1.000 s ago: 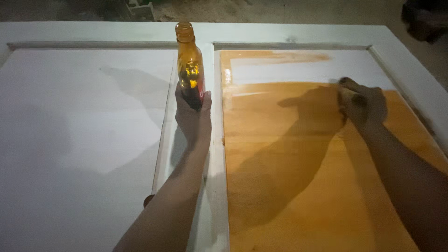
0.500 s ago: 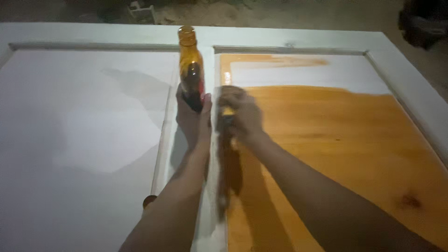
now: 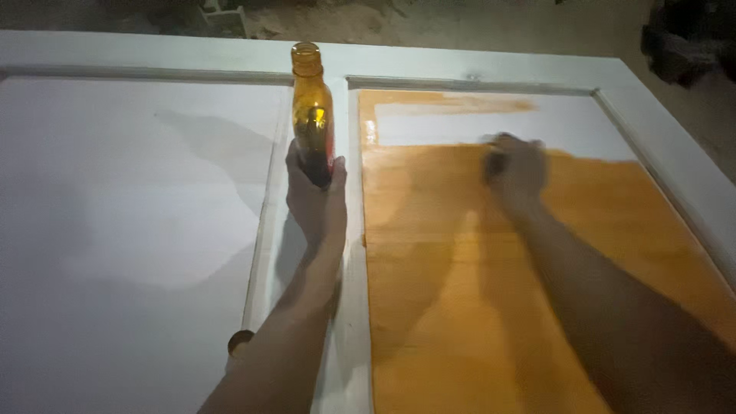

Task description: The person applies varnish to a wooden door panel using a brush after pouring the liquid from a bottle.

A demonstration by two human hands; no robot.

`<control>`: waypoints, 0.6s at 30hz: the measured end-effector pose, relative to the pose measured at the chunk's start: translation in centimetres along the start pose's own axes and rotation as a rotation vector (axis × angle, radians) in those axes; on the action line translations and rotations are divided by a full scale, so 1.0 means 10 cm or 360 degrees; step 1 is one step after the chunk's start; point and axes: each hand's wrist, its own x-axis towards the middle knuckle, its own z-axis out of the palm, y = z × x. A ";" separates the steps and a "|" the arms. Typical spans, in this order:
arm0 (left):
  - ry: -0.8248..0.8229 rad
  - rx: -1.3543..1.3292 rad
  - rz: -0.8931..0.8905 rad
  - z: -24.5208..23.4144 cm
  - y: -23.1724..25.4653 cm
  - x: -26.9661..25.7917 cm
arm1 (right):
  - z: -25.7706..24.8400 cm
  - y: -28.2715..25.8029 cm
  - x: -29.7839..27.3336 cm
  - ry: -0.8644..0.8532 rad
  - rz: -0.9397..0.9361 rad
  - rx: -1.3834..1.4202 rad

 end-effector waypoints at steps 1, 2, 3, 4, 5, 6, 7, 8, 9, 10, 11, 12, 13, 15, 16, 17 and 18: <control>0.0010 0.0004 0.0000 0.02 0.00 0.00 | 0.16 -0.17 0.06 0.0076 -0.0142 -0.0037; -0.0017 0.0038 -0.0044 0.02 0.00 -0.01 | 0.38 -0.42 0.13 0.0157 -0.0310 0.0159; -0.0044 0.0071 -0.0088 0.00 -0.01 -0.01 | 0.57 -0.67 0.15 0.0240 -0.0476 0.0357; -0.0040 0.0075 -0.0081 0.00 -0.02 0.01 | 0.76 -0.95 0.15 0.0106 -0.0369 0.0483; -0.0079 0.0125 -0.0076 -0.01 -0.03 0.02 | 0.91 -1.24 0.14 -0.0084 -0.0184 0.0635; -0.0123 0.0170 -0.0068 0.00 -0.02 0.04 | 0.97 -1.41 0.14 -0.0269 0.0006 0.0780; -0.0124 0.0169 -0.0058 -0.02 -0.01 0.05 | 0.93 -1.41 0.19 -0.0260 0.0005 0.0784; -0.0107 0.0139 -0.0040 -0.03 0.00 0.05 | 0.89 -1.35 0.25 -0.0454 0.0006 0.1160; -0.0091 0.0109 -0.0023 -0.03 0.02 0.05 | 0.84 -1.25 0.32 -0.0647 0.0003 0.1537; -0.0101 0.0116 -0.0035 -0.04 0.02 0.02 | 0.73 -1.02 0.36 -0.0793 0.0386 0.1979; -0.0127 0.0060 -0.0089 -0.05 0.03 0.01 | 0.58 -0.76 0.36 -0.0925 0.0791 0.2407; -0.0147 -0.0002 -0.0134 -0.05 0.04 0.02 | 0.44 -0.55 0.33 -0.0922 0.0797 0.2407; -0.0152 -0.0002 -0.0137 -0.06 0.05 0.00 | 0.25 -0.31 0.27 -0.0810 0.0655 0.1762; -0.0096 0.0058 -0.0159 -0.03 0.07 0.02 | -0.13 0.06 0.33 -0.0504 0.0332 0.0477; -0.0098 0.0050 -0.0158 -0.01 0.05 0.03 | -0.10 0.07 0.39 -0.0499 0.0333 0.0472; -0.0097 0.0055 -0.0105 0.01 0.02 0.04 | -0.01 0.02 0.47 -0.0408 0.0319 0.0326; -0.0090 0.0070 -0.0054 0.02 -0.02 0.04 | 0.07 -0.02 0.52 -0.0327 0.0299 0.0186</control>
